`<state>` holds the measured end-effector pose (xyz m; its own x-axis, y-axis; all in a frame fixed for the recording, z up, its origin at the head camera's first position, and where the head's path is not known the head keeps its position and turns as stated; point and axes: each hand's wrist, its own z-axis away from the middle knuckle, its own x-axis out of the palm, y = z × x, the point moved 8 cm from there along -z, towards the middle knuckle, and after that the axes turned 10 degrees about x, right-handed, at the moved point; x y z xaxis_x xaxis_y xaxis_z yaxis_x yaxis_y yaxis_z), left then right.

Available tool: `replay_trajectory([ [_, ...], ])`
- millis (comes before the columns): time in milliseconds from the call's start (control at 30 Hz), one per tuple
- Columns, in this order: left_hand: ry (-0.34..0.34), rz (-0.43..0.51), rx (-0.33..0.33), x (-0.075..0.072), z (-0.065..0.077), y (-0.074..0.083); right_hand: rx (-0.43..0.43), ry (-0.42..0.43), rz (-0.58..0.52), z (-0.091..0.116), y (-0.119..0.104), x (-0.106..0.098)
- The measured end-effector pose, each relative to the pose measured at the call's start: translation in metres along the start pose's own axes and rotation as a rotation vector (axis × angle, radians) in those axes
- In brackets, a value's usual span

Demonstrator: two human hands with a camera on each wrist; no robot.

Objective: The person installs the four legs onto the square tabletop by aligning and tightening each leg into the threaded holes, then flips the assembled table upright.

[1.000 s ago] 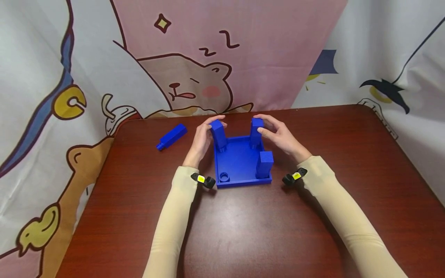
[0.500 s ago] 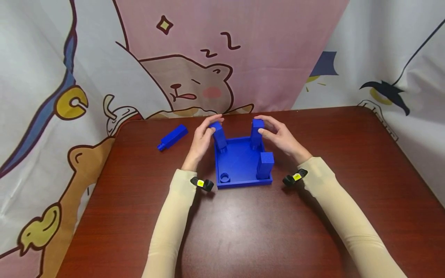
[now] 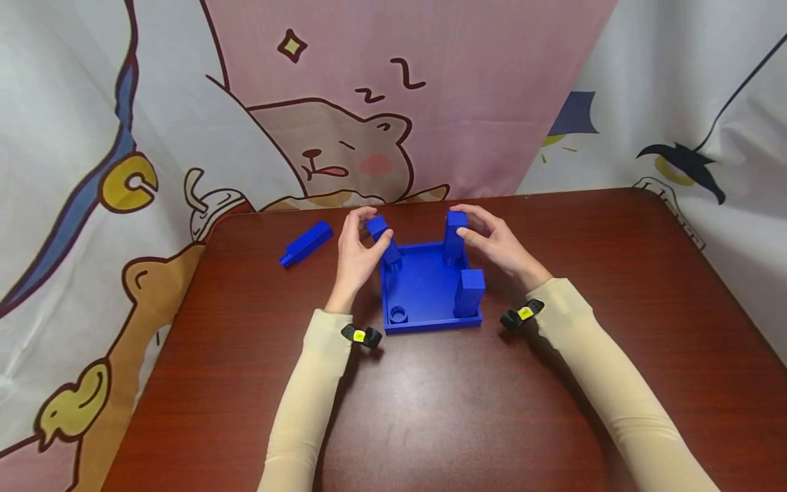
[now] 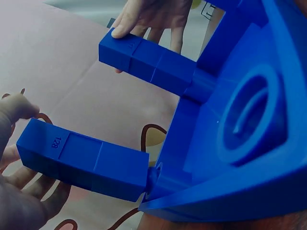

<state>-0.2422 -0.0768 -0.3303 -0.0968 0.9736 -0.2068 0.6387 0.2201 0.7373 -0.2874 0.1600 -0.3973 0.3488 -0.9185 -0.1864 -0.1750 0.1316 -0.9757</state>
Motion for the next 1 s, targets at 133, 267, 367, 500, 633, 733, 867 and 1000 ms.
replay_trajectory([
  [133, 0.034, 0.035, -0.019, -0.002, 0.002, -0.005, 0.012, 0.008, 0.006, 0.000, 0.001, -0.001],
  [267, 0.022, 0.123, -0.060, -0.001, 0.003, -0.013, 0.032, 0.011, 0.024, 0.001, 0.002, -0.001],
  [367, -0.014, 0.195, -0.110, 0.001, 0.003, -0.020, 0.039, 0.008, 0.032, 0.002, 0.002, -0.001],
  [500, -0.115, 0.251, -0.170, 0.008, 0.002, -0.026, 0.038, 0.006, 0.034, 0.002, 0.001, -0.001],
  [633, -0.245, 0.250, -0.185, 0.014, -0.001, -0.035, 0.036, 0.009, 0.035, 0.002, 0.000, -0.001],
  [733, -0.309, 0.271, -0.193, 0.018, -0.002, -0.055, 0.036, 0.006, 0.037, 0.002, 0.001, 0.000],
  [867, -0.348, 0.475, -0.228, 0.026, -0.002, -0.073, 0.035, 0.003, 0.040, 0.002, 0.002, 0.000],
  [1000, -0.361, 0.707, -0.265, 0.032, -0.004, -0.075, 0.031, 0.004, 0.028, 0.001, 0.002, 0.000],
])
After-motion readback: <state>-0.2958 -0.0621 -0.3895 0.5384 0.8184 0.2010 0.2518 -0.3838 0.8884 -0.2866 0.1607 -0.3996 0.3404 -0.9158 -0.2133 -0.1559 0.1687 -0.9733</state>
